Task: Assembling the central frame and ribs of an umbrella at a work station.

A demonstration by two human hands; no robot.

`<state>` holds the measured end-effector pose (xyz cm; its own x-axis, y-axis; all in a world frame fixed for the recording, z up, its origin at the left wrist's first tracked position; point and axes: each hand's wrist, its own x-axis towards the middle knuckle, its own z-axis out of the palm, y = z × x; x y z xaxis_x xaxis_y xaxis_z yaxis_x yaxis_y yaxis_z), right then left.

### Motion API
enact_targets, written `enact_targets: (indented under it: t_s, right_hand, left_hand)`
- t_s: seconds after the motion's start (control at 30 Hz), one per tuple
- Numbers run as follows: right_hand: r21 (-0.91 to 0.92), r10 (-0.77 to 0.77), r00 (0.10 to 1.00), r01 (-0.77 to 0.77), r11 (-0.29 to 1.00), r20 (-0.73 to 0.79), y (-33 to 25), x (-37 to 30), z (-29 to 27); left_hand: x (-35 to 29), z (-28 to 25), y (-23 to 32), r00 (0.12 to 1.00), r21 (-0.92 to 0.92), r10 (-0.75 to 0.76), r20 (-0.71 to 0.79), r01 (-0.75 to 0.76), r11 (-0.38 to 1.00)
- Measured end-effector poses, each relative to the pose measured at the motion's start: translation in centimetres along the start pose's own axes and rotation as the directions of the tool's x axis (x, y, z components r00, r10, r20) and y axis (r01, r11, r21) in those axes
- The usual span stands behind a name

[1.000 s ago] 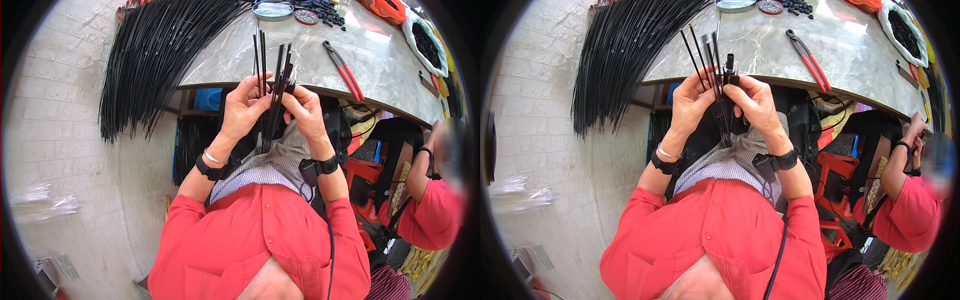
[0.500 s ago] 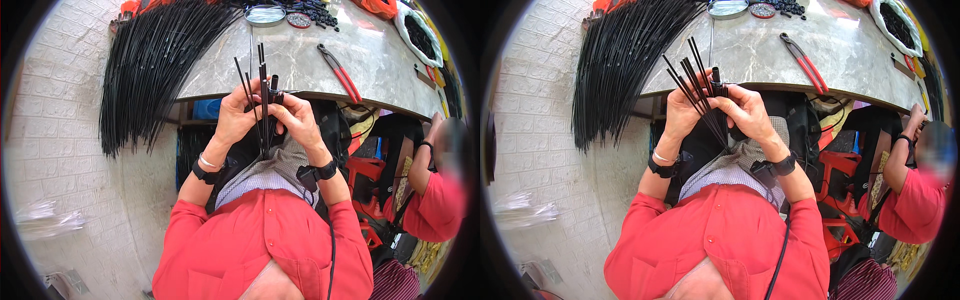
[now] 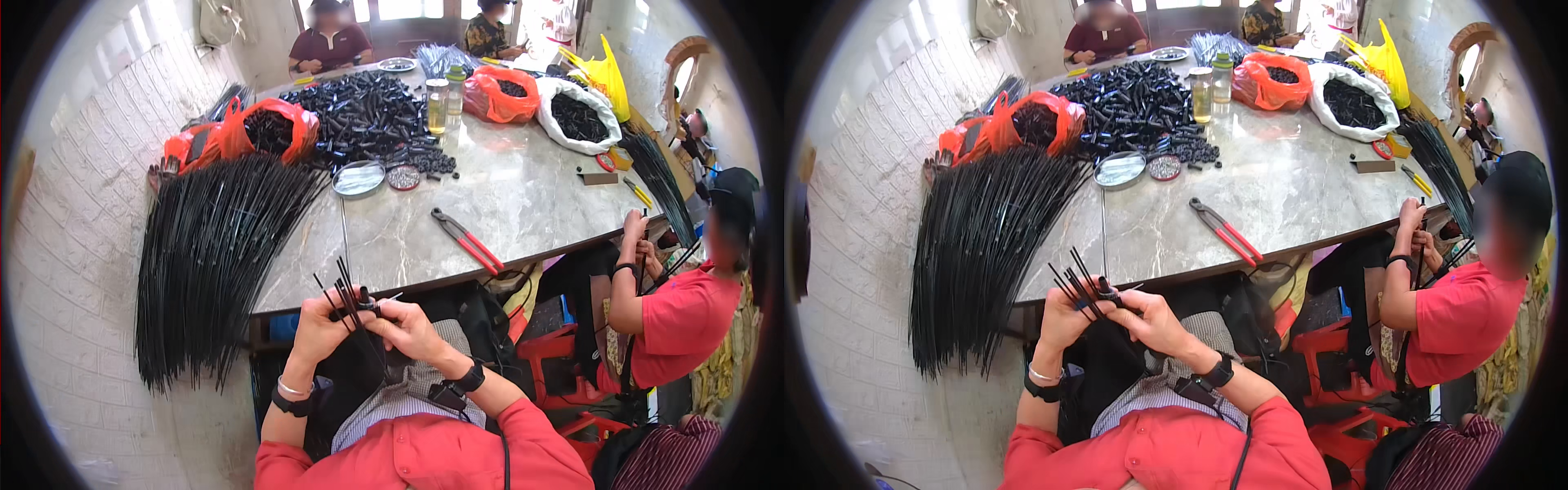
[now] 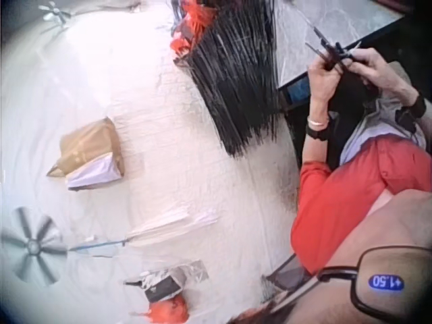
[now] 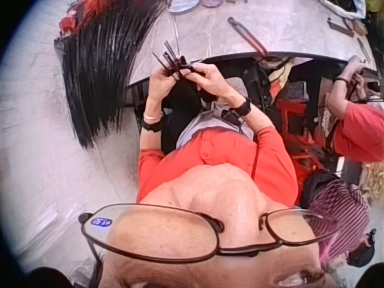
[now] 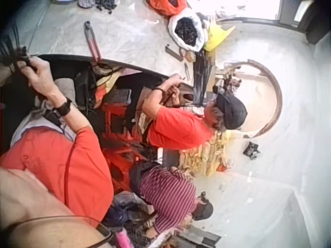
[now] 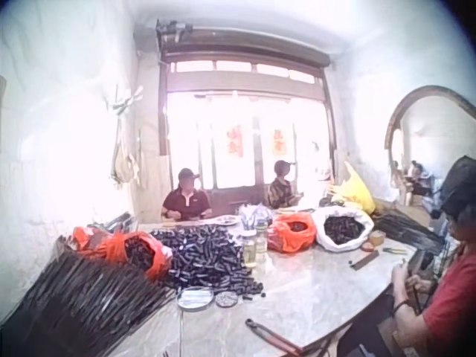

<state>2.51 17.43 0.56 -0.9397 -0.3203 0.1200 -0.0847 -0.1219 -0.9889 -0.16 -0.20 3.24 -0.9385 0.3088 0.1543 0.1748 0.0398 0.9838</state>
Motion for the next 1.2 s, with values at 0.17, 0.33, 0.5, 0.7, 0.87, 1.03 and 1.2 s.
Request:
enact_targets:
  t_s: [0.17,0.33,0.5,0.7,0.87,1.03,1.2]
  right_hand:
    - [-0.062,-0.035,0.999,0.032,0.998,-0.04,-0.4,0.0,0.4]
    - [0.052,0.027,0.992,-0.021,0.998,-0.121,0.1,-0.2,1.2]
    - [0.05,-0.102,0.977,0.113,0.992,-0.189,0.4,0.1,1.2]
    - [-0.029,-0.16,0.978,0.157,0.987,-0.134,-0.1,0.6,-0.2]
    - [0.039,-0.147,0.987,0.15,0.988,-0.071,0.0,1.0,-0.1]
    - [0.143,-0.084,0.996,0.089,0.986,-0.038,0.5,0.9,0.1]
    - [0.19,-0.062,0.997,0.071,0.979,-0.05,0.5,0.9,0.4]
  left_hand:
    - [0.6,-0.3,1.6,0.997,0.173,0.045,0.058,-0.055,0.983]
    - [0.0,-1.2,1.4,0.997,0.165,0.044,0.063,-0.054,0.985]
    - [0.2,-1.1,1.8,0.996,0.095,0.002,0.086,-0.011,0.995]
    - [1.8,-1.4,1.7,0.986,0.193,0.07,0.154,-0.1,0.976]
    - [1.2,-2.0,0.8,0.99,0.067,0.048,0.129,-0.057,0.996]
    - [0.8,-2.1,0.5,0.989,0.082,0.088,0.121,-0.098,0.992]
    - [0.5,-2.5,0.8,0.988,0.127,0.053,0.147,-0.072,0.989]
